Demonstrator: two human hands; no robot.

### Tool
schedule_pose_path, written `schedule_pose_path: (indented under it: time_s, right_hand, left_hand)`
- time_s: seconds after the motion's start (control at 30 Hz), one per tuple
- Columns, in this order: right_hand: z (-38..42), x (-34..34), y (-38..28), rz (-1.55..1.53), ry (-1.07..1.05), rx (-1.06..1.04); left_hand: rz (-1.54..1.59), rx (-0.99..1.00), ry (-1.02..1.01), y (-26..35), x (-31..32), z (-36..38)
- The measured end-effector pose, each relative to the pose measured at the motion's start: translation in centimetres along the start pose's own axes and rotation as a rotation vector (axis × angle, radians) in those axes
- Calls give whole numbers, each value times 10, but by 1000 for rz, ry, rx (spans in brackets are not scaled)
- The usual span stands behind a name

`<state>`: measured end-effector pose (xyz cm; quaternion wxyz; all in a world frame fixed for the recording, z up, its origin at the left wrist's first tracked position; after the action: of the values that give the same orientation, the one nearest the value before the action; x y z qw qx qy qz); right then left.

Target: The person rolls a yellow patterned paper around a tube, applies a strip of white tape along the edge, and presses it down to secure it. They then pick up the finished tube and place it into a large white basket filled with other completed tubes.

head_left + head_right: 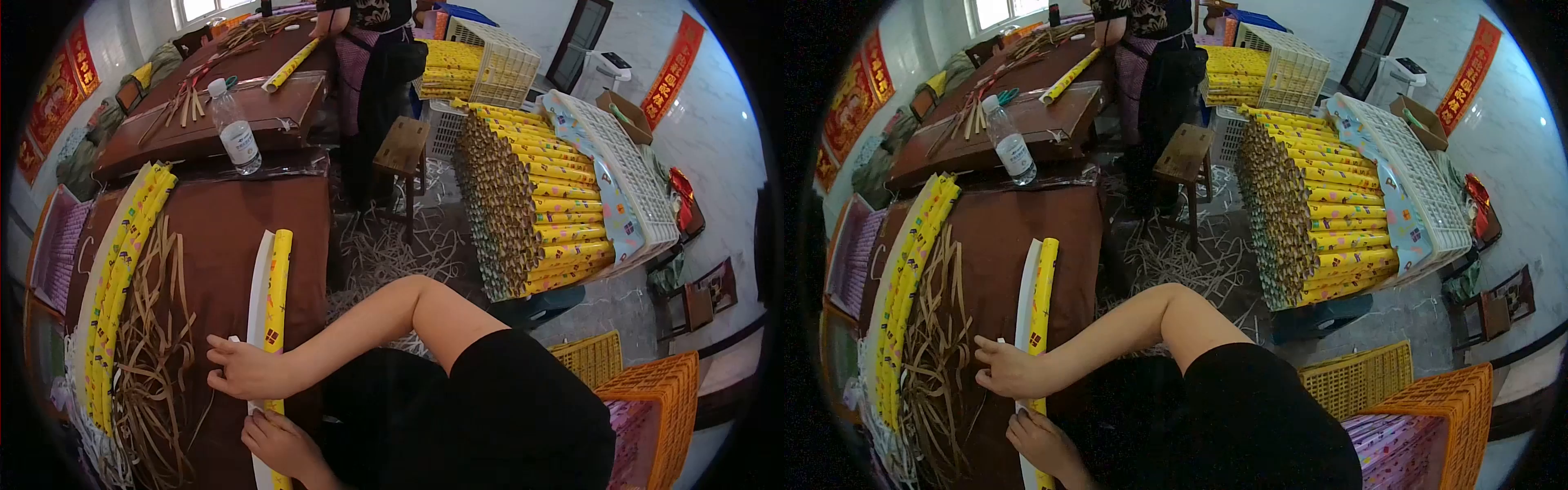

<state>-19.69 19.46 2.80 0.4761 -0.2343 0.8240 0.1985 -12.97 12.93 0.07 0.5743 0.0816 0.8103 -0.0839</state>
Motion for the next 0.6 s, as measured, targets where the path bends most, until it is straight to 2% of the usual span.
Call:
schedule_pose_path:
  time_s: [0.17,0.2,0.3,0.4,0.47,0.53,0.6]
  right_hand:
    - [1,4,0,5,21,-10]
    - [0,2,0,-6,68,-2]
    - [-1,-11,6,-110,8,-10]
    - [-3,-9,8,-94,-49,-19]
    - [-3,-19,12,-214,-4,-71]
    - [-6,-29,20,-363,-72,-106]
    - [-6,-43,27,-411,-44,-162]
  left_hand:
    - [-21,-39,-64,-5,5,2]
    - [22,1,-9,0,-1,1]
    - [77,58,111,5,-13,1]
    - [94,55,65,4,-14,-1]
    - [80,-15,62,-1,-13,-1]
    - [117,31,96,2,-17,-1]
    - [121,-6,103,-2,-14,-1]
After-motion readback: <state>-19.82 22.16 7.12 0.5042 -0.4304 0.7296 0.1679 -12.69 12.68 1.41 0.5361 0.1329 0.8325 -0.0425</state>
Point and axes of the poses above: each hand's wrist, its own z-axis away from the middle knuckle, its own x-axis out of the palm, y = z × x, the point moved 8 cm from there along -z, towards the middle knuckle, and after that the axes turned 9 degrees about -z, right-handed, at the moved point
